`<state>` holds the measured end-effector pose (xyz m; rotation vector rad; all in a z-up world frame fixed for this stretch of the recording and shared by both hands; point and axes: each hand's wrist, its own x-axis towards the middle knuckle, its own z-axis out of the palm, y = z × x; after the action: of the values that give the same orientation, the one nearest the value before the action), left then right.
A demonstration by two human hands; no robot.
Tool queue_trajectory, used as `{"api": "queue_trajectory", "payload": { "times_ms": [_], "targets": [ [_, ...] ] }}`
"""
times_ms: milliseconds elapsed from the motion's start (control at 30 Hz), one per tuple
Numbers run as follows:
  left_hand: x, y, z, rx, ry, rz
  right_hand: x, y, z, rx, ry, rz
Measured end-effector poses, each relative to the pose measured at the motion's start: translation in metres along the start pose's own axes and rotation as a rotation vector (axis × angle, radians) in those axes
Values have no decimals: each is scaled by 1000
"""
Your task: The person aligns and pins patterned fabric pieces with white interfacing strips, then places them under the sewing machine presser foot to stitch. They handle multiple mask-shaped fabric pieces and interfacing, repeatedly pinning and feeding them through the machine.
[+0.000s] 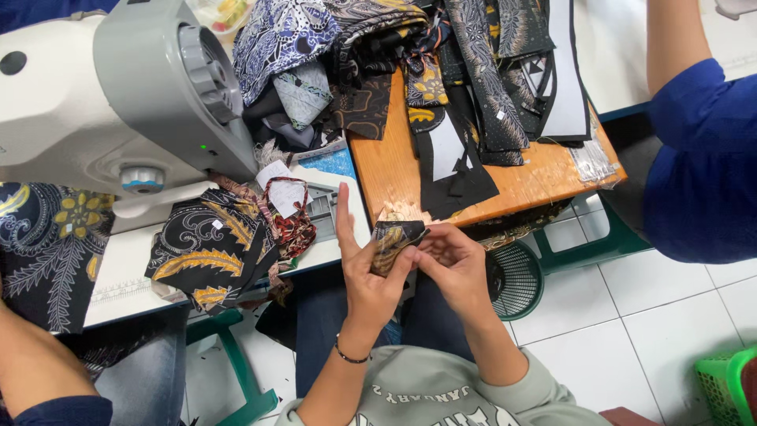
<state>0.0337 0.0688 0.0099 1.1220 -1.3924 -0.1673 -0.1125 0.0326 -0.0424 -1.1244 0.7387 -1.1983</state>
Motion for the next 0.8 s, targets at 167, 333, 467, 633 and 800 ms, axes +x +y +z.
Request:
{"api": "queue_trajectory", "payload": {
  "times_ms": [167, 333, 467, 633, 800],
  "targets": [
    [0, -7, -14, -308, -233, -406, 0, -19, 6, -249, -3, -153],
    [-20, -21, -20, -717, -363, -743, 8, -63, 9, -868, -93, -624],
    [-28, -25, -27, -771, -404, -751, 16, -74, 14, -1019, -225, -682],
    [-30, -26, -29, -667, -392, -648, 15, -60, 12, -1037, -235, -701],
    [-30, -33, -33, -767, -401, -796, 19, -40, -6, -31, -261, -101]
  ]
}}
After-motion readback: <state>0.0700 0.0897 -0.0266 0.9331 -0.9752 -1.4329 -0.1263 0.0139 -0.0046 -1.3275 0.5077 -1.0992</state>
